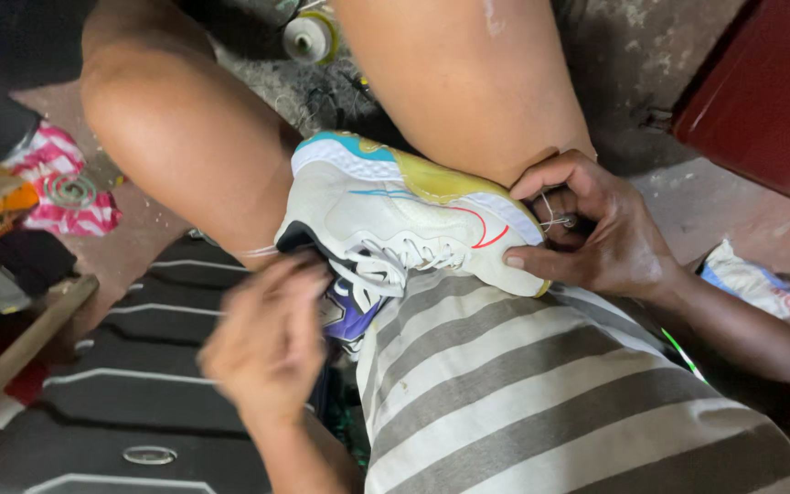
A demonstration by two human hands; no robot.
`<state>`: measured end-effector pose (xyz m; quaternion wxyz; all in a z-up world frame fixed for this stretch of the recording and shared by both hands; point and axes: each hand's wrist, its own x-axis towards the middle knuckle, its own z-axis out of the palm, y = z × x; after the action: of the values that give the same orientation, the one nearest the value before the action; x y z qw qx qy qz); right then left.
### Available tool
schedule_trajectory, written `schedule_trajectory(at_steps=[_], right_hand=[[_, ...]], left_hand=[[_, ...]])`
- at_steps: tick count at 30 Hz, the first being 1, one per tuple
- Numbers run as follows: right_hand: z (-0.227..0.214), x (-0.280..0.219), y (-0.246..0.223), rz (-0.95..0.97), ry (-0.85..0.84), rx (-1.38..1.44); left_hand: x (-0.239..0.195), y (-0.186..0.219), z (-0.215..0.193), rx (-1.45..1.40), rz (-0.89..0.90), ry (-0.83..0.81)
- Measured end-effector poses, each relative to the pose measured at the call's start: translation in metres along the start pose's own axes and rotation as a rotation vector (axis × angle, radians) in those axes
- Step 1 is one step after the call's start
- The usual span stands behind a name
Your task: The person is repairing a white and yellow sneaker by hand-sewing the sole to the upper part. They use a curved awl to pierce the rubber and a needle with white thread to stitch the components together, pulling the thread tight after each pass.
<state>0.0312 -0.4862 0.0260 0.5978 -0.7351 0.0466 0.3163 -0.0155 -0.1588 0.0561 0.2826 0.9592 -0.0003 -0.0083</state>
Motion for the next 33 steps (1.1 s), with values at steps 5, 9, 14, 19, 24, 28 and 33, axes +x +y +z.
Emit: schedule_trajectory(at_steps=[5,9,14,19,24,28,33], right_hand=[[0.001,0.001,0.002,-0.05,-0.034,-0.092],[0.002,0.0,-0.003,0.009,-0.049,-0.055],[-0.001,0.004,-0.019,-0.074,-0.14,-0.179],[-0.037,-0.007,-0.039,0.223,-0.448,-0.913],[-0.067,-0.012,-0.039,0.03,-0.447,-1.018],[-0.036,0.002,-0.028,-0.217,-0.326,-0.756],[-0.032,0.012,-0.027,0.306,-0.559,-0.763]], left_hand=[[0.02,-0.002,0.033,0.047,-0.016,-0.406],[0.029,-0.008,0.025,-0.117,-0.012,-0.423],[0.037,-0.008,0.029,-0.251,-0.074,-0.481],[0.034,-0.009,0.034,-0.302,-0.034,-0.461],[0.027,-0.013,0.04,-0.434,-0.076,-0.378],[0.011,-0.017,0.05,-0.525,-0.234,-0.284],[-0.001,-0.014,0.051,-0.732,-0.446,-0.234]])
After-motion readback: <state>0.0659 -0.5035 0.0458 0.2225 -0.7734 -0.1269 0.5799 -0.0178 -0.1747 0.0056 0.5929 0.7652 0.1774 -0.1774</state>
